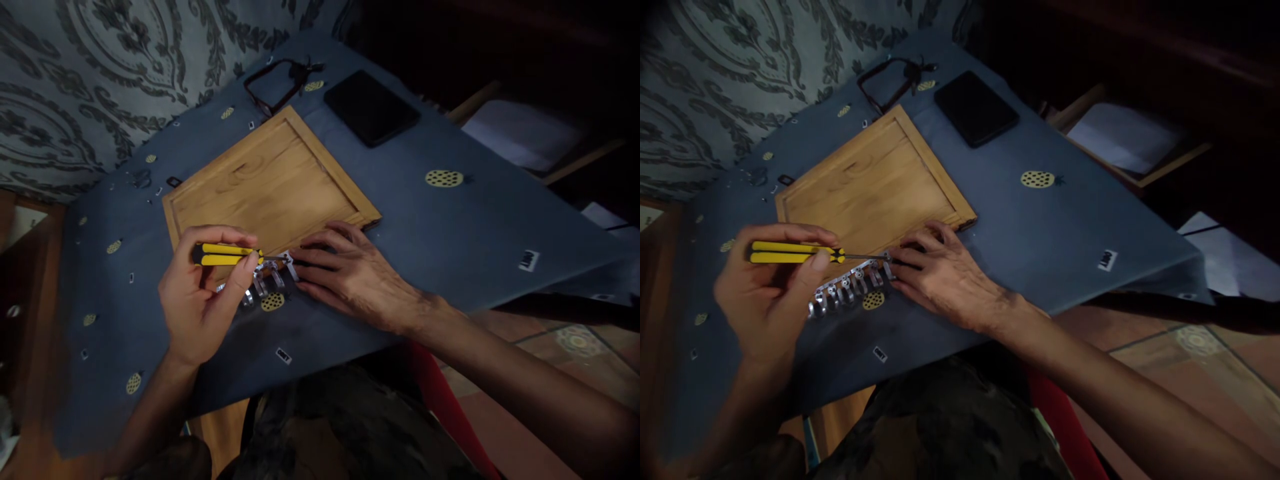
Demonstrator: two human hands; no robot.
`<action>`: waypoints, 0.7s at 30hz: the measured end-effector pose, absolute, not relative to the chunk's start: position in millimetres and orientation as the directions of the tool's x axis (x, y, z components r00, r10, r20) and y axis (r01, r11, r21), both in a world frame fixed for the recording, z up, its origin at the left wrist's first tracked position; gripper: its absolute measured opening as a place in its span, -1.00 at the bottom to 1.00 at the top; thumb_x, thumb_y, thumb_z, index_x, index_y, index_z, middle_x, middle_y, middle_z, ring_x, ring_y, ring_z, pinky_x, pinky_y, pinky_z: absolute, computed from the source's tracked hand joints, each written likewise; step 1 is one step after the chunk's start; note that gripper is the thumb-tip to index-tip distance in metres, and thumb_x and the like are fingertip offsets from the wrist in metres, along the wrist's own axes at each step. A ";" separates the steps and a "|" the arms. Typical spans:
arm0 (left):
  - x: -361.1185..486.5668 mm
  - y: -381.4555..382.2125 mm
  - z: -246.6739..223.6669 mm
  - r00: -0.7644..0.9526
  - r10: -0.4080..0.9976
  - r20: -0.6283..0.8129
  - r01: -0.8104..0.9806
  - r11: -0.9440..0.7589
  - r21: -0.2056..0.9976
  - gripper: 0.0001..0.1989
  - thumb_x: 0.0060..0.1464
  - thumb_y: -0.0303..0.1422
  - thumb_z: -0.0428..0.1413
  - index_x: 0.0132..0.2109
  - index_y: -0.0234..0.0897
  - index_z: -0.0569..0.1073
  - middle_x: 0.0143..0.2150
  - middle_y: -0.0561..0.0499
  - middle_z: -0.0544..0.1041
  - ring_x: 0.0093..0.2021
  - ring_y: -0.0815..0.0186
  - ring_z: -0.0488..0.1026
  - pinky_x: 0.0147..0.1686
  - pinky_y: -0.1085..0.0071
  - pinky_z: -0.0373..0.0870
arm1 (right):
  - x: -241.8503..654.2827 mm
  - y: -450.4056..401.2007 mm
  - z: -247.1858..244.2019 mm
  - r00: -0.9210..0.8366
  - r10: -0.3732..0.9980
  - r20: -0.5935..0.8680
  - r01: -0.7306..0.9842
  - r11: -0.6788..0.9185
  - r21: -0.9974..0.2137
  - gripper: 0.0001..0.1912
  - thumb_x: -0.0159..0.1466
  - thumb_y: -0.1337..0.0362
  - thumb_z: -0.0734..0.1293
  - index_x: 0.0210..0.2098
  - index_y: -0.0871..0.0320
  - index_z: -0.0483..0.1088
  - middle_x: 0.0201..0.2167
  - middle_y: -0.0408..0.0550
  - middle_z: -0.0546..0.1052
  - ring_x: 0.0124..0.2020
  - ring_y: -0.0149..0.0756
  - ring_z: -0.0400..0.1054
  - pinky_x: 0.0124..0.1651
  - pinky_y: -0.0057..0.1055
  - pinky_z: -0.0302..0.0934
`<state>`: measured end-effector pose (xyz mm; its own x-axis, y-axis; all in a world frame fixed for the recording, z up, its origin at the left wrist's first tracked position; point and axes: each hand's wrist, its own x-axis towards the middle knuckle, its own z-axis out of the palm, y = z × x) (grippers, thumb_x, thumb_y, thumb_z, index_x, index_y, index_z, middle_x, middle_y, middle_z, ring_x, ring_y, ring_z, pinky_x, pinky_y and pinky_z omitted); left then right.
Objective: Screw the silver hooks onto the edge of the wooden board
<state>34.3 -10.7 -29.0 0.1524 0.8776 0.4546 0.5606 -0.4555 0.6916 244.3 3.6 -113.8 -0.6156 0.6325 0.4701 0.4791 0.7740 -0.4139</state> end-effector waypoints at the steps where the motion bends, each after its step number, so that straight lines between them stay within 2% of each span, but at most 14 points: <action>1: 34.7 -9.3 -29.4 0.152 0.875 0.460 0.566 -0.459 0.685 -0.84 0.17 -0.44 0.22 -0.12 -0.13 0.47 -0.19 0.04 0.57 -0.16 0.28 0.56 -0.19 0.31 0.58 | 244.3 3.5 -113.8 -0.615 0.632 0.471 0.481 0.774 -0.411 -0.71 0.48 0.20 0.20 0.02 0.04 0.53 0.06 -0.12 0.61 0.12 -0.12 0.37 0.26 0.04 0.10; 8: 35.5 -4.0 -30.2 0.174 0.843 0.509 0.615 -0.497 0.612 -0.83 0.06 -0.42 0.33 -0.24 -0.16 0.49 -0.31 0.10 0.52 -0.29 0.36 0.50 -0.29 0.38 0.50 | 243.9 3.8 -114.1 -0.612 0.617 0.496 0.479 0.787 -0.388 -0.71 0.48 0.19 0.20 -0.01 0.06 0.54 0.04 -0.13 0.62 0.10 -0.13 0.38 0.24 0.03 0.11; 11: 36.4 -7.1 -29.9 0.109 0.876 0.471 0.612 -0.432 0.662 -0.78 0.05 -0.42 0.35 -0.18 -0.17 0.49 -0.27 0.11 0.56 -0.29 0.39 0.53 -0.31 0.44 0.52 | 243.0 3.8 -115.4 -0.601 0.609 0.518 0.475 0.793 -0.382 -0.72 0.48 0.20 0.20 -0.01 0.06 0.53 0.03 -0.11 0.63 0.09 -0.13 0.38 0.23 0.00 0.11; 14: 38.5 -9.2 -31.1 0.080 0.893 0.443 0.537 -0.412 0.736 -0.72 0.08 -0.46 0.31 -0.08 -0.16 0.46 -0.20 0.10 0.58 -0.21 0.38 0.57 -0.20 0.43 0.56 | 242.6 3.7 -115.5 -0.598 0.615 0.514 0.479 0.789 -0.386 -0.71 0.48 0.20 0.20 0.00 0.06 0.53 0.04 -0.12 0.63 0.10 -0.13 0.38 0.24 0.01 0.10; 17: 40.3 -8.2 -33.4 0.095 0.881 0.463 0.519 -0.441 0.733 -0.76 0.11 -0.46 0.29 -0.10 -0.18 0.46 -0.21 0.09 0.58 -0.19 0.37 0.57 -0.16 0.41 0.56 | 243.3 3.5 -114.3 -0.609 0.615 0.501 0.480 0.789 -0.385 -0.71 0.48 0.20 0.19 -0.01 0.05 0.54 0.06 -0.12 0.62 0.10 -0.13 0.37 0.24 0.01 0.10; 21: 38.4 -4.8 -36.9 0.151 0.856 0.494 0.565 -0.485 0.667 -0.86 0.13 -0.42 0.28 -0.17 -0.20 0.49 -0.23 0.08 0.55 -0.19 0.36 0.53 -0.18 0.39 0.52 | 244.5 3.6 -113.7 -0.613 0.615 0.497 0.474 0.789 -0.391 -0.71 0.48 0.20 0.20 -0.03 0.05 0.55 0.07 -0.13 0.61 0.11 -0.12 0.37 0.25 0.04 0.09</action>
<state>38.4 -4.8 -36.9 0.1510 0.8563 0.4940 0.5653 -0.4847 0.6675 244.5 3.6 -113.7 -0.6126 0.6145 0.4971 0.4741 0.7889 -0.3910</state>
